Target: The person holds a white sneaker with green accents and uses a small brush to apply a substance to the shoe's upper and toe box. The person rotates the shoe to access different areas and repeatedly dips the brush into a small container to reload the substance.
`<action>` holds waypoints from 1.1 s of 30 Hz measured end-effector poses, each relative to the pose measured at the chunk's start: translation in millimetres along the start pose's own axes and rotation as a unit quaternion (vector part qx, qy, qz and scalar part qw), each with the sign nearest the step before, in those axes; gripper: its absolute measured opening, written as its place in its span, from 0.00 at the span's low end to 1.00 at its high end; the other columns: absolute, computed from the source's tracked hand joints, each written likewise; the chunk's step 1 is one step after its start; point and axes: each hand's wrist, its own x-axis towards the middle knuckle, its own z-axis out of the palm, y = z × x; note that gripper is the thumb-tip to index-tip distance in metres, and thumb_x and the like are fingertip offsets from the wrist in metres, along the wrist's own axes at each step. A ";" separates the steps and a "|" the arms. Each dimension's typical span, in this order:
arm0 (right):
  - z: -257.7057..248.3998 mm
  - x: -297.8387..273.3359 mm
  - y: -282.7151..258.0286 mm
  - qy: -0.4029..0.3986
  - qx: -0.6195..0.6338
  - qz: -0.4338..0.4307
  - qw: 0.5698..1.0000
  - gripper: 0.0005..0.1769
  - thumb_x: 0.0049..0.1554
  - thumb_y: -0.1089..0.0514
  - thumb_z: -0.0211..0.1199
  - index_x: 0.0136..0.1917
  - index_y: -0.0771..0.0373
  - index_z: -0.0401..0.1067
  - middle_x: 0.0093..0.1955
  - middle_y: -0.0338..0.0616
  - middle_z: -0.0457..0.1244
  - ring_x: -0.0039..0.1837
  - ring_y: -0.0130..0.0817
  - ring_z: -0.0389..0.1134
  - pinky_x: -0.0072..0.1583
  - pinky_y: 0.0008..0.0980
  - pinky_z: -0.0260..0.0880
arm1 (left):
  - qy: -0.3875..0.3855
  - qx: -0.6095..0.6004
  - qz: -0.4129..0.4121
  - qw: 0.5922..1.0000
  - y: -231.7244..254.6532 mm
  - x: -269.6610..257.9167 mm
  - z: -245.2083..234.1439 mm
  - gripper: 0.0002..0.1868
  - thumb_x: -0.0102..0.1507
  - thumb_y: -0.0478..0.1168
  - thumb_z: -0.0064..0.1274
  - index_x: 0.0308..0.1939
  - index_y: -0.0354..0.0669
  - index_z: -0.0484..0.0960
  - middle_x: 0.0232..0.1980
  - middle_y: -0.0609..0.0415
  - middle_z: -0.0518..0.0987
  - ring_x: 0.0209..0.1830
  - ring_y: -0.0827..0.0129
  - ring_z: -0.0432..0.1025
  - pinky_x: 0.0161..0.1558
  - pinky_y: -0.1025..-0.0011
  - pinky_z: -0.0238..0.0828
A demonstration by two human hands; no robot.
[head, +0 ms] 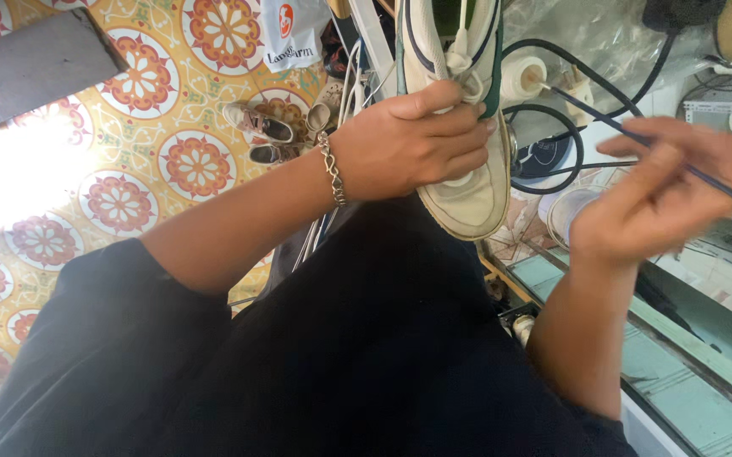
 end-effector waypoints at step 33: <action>29.9 -7.5 66.2 -0.254 -0.135 0.071 0.955 0.21 0.77 0.62 0.62 0.78 0.73 0.79 0.81 0.52 0.42 0.62 0.56 0.52 0.67 0.49 0.58 | -0.016 0.019 -0.001 1.000 0.6 -0.5 -4.3 0.10 0.74 0.37 0.45 0.57 0.49 0.79 0.51 0.61 0.80 0.58 0.74 0.71 0.68 0.71 0.56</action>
